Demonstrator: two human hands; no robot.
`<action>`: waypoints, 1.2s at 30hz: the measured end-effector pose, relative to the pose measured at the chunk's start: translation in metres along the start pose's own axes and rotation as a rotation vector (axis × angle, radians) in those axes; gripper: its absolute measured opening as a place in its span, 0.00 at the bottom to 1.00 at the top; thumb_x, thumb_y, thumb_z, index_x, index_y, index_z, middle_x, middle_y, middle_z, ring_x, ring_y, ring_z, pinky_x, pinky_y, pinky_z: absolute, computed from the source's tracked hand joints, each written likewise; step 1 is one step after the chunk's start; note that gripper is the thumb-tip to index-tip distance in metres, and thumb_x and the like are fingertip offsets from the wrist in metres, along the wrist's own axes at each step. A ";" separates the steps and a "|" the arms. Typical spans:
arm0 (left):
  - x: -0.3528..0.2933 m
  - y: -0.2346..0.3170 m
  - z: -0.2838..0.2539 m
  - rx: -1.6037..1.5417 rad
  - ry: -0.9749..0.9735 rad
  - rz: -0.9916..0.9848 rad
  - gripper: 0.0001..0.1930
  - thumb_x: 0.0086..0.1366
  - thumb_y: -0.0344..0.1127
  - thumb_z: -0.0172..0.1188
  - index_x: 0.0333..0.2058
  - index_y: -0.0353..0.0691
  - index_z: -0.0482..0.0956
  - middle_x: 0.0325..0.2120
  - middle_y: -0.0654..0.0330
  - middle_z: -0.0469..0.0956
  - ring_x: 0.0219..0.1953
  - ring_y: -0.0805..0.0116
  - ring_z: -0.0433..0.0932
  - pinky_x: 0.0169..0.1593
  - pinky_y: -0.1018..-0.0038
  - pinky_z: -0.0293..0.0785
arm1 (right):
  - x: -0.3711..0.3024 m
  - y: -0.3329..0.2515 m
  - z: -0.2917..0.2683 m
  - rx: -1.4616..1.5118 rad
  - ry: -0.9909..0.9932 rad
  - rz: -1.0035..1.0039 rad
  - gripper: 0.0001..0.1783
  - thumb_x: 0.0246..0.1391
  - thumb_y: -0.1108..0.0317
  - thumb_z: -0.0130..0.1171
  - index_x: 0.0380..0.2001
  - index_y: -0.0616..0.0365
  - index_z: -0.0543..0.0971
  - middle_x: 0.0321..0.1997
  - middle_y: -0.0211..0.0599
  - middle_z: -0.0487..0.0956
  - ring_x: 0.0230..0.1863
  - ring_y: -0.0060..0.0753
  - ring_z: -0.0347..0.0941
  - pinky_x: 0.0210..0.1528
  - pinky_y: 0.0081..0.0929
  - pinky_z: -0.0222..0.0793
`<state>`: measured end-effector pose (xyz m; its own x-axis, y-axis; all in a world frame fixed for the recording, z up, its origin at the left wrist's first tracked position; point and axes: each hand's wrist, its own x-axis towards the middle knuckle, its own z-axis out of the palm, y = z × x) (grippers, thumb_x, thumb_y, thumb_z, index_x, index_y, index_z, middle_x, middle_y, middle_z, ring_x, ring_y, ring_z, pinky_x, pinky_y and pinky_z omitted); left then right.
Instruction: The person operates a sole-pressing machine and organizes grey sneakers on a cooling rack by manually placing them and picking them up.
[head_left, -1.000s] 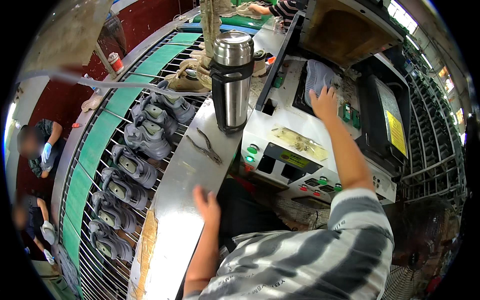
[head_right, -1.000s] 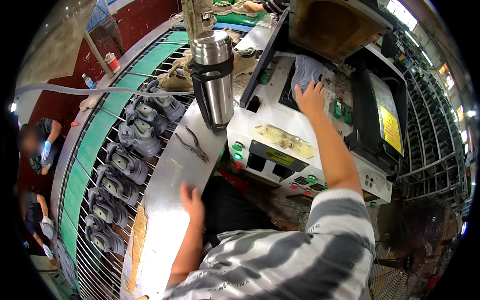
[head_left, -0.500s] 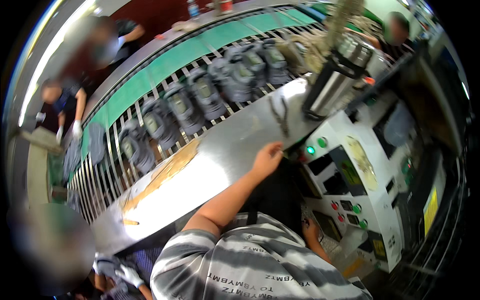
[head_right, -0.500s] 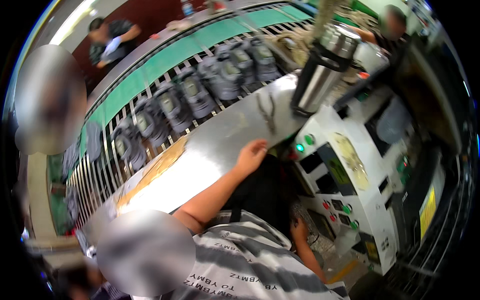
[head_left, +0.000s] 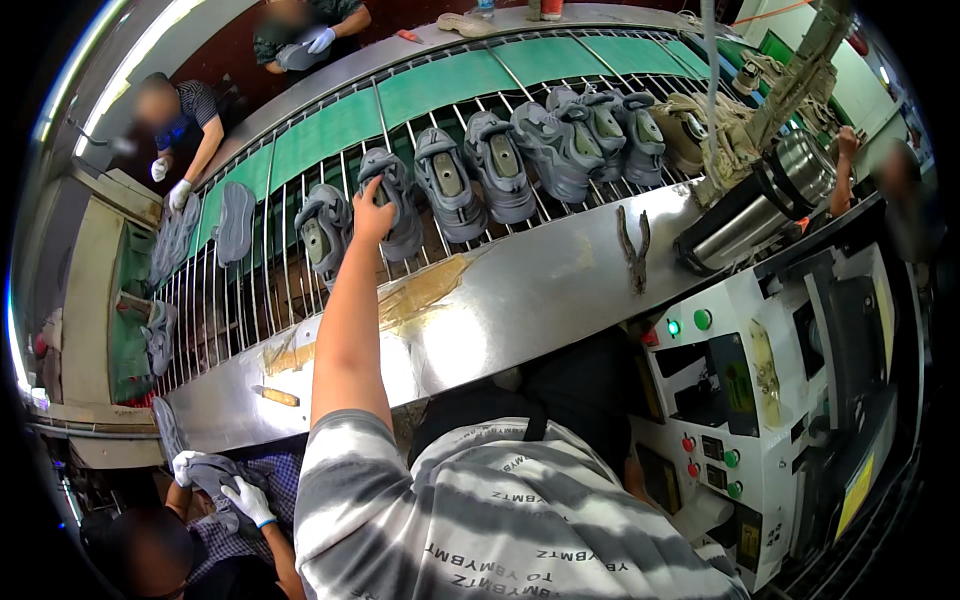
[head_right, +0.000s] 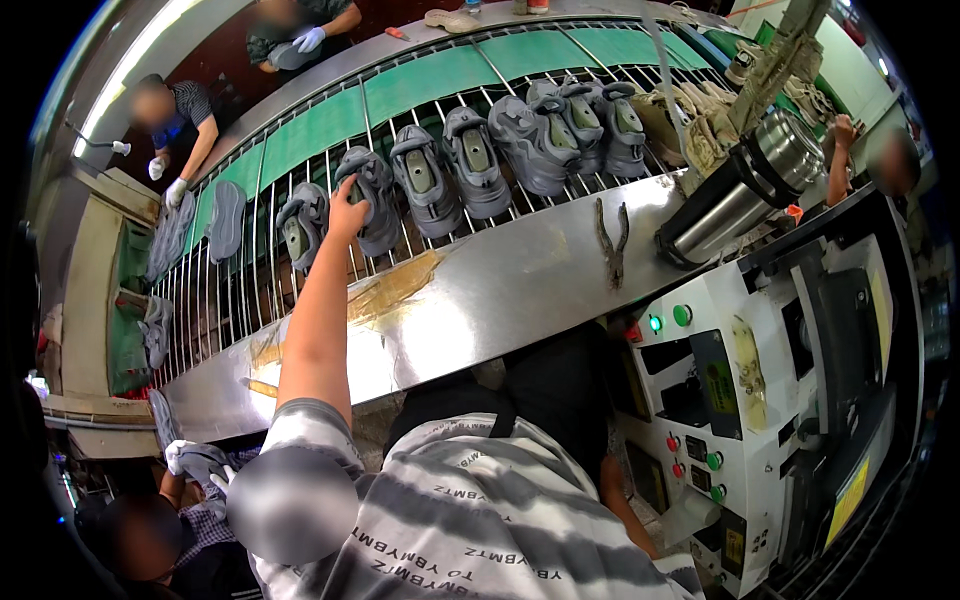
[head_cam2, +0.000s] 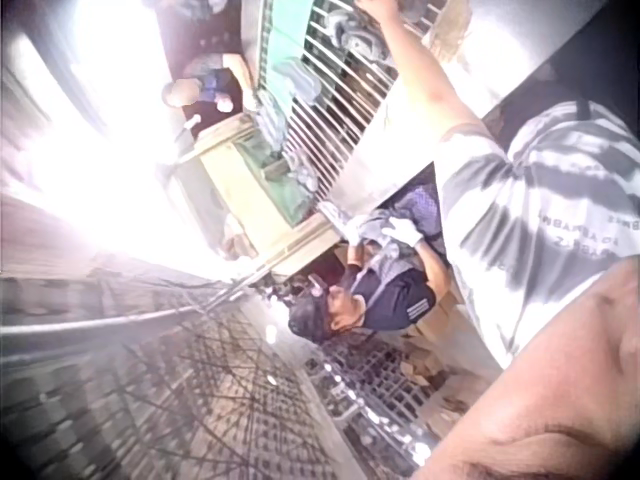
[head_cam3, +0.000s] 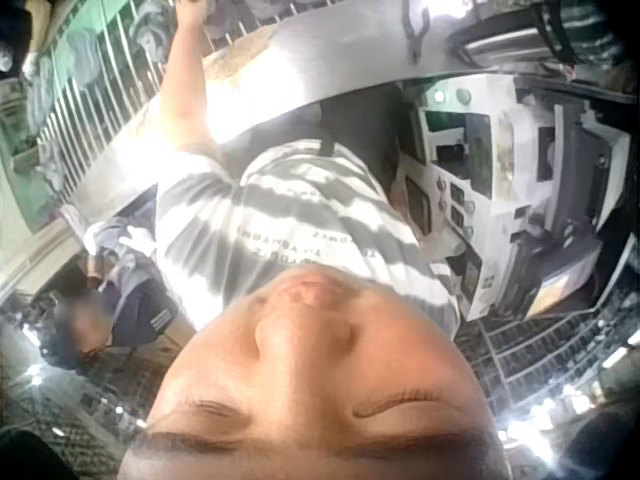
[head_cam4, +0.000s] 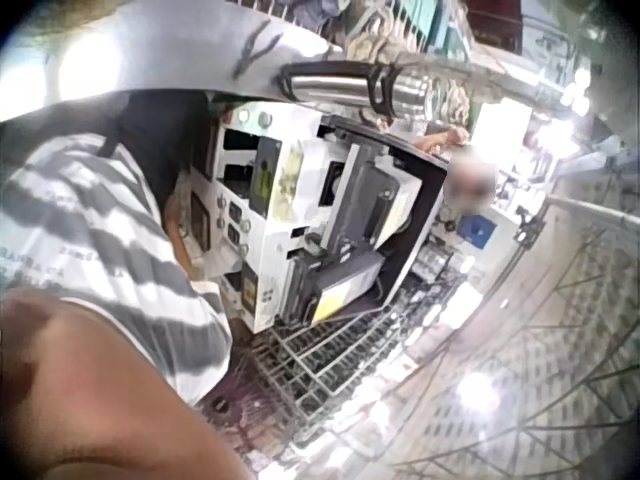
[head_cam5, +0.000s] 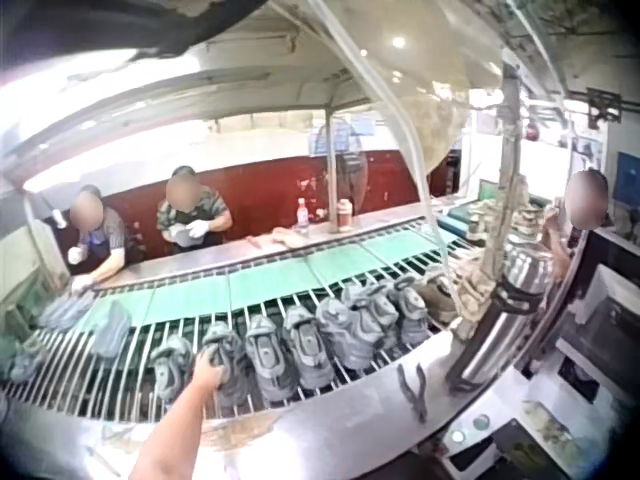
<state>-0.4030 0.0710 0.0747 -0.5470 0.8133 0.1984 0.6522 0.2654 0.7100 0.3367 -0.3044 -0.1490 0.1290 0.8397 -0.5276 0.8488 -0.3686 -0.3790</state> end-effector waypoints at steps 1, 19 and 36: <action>0.007 -0.005 0.000 0.012 -0.018 0.024 0.35 0.46 0.35 0.61 0.58 0.58 0.71 0.56 0.35 0.61 0.56 0.37 0.67 0.59 0.59 0.66 | 0.003 0.009 0.006 0.035 0.023 -0.023 0.19 0.64 0.61 0.43 0.38 0.65 0.78 0.40 0.56 0.78 0.40 0.59 0.74 0.42 0.45 0.69; -0.070 0.011 -0.040 -0.164 0.176 0.042 0.23 0.57 0.32 0.58 0.54 0.39 0.72 0.48 0.43 0.73 0.48 0.52 0.75 0.53 0.63 0.71 | 0.057 -0.452 -0.131 0.379 0.195 -1.034 0.08 0.51 0.73 0.58 0.36 0.61 0.77 0.37 0.41 0.76 0.37 0.40 0.74 0.41 0.32 0.70; 0.106 -0.287 -0.244 1.271 0.334 -0.226 0.47 0.44 0.51 0.69 0.64 0.50 0.61 0.63 0.43 0.58 0.65 0.46 0.57 0.66 0.49 0.48 | 0.090 -0.521 -0.081 -0.315 0.189 -1.048 0.24 0.46 0.60 0.57 0.48 0.57 0.77 0.58 0.50 0.70 0.60 0.58 0.64 0.60 0.50 0.58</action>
<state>-0.7763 -0.0449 0.0569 -0.6897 0.5714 0.4448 0.4640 0.8203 -0.3342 -0.0520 -0.0048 0.0627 -0.6752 0.7338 0.0754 0.6727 0.6544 -0.3454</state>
